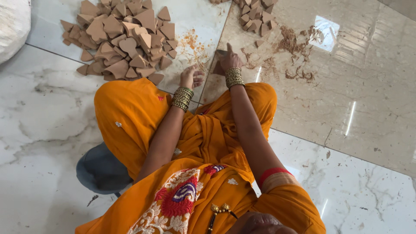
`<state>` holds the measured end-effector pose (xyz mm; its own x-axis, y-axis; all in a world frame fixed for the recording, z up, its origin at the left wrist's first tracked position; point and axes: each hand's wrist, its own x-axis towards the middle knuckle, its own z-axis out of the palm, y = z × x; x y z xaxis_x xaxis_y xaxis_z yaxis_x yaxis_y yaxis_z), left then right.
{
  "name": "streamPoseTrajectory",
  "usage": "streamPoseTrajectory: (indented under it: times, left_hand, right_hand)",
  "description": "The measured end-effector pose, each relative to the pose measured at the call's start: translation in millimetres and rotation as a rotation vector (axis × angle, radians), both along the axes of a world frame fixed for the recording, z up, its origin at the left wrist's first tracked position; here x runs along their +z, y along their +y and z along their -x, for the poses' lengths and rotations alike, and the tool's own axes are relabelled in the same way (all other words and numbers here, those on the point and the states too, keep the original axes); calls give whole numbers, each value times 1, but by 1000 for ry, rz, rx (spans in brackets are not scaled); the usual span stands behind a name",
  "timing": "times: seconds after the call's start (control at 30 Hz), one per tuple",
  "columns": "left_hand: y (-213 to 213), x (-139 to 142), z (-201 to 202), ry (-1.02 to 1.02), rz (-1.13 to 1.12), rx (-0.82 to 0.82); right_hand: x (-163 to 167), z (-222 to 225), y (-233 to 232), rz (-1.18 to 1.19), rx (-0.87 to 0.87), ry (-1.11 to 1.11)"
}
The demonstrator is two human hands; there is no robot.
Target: The person sits on the floor surrounded by piles of small brown dried chunks. The person picks up pieces one at a time, breaks them into smaller fragments by hand, and places the broken pieces back onto the floor piles.
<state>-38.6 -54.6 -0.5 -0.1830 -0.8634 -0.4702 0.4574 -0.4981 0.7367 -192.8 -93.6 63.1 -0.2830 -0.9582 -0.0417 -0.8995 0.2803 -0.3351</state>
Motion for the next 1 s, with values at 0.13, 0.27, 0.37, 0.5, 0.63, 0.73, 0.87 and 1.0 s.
streamPoseTrajectory:
  times: [0.13, 0.27, 0.37, 0.5, 0.63, 0.73, 0.87, 1.0]
  left_hand:
    - [-3, -4, 9, -43, 19, -124]
    - [-4, -2, 15, -128, 26, -144]
    - [-3, 2, 13, -193, 39, -95]
    - [-6, 6, 8, 13, -119, 15]
    - [-8, 8, 2, 296, -23, 110]
    - [-2, 9, -4, 275, -96, 120]
    - [4, 12, -8, 179, -93, 163]
    - [7, 13, -9, -30, -74, 153]
  right_hand:
    - [-7, -2, -3, -49, 91, 159]
    - [-6, -4, -1, -23, 81, 183]
    - [0, -14, 2, 22, 51, 50]
    - [9, -32, 18, 84, 245, -182]
    - [8, -39, 27, 65, 374, -362]
    - [3, -32, 22, 150, 161, -619]
    - [3, -18, 20, -29, -228, -1072]
    - [1, -24, 32, -56, -47, -1361]
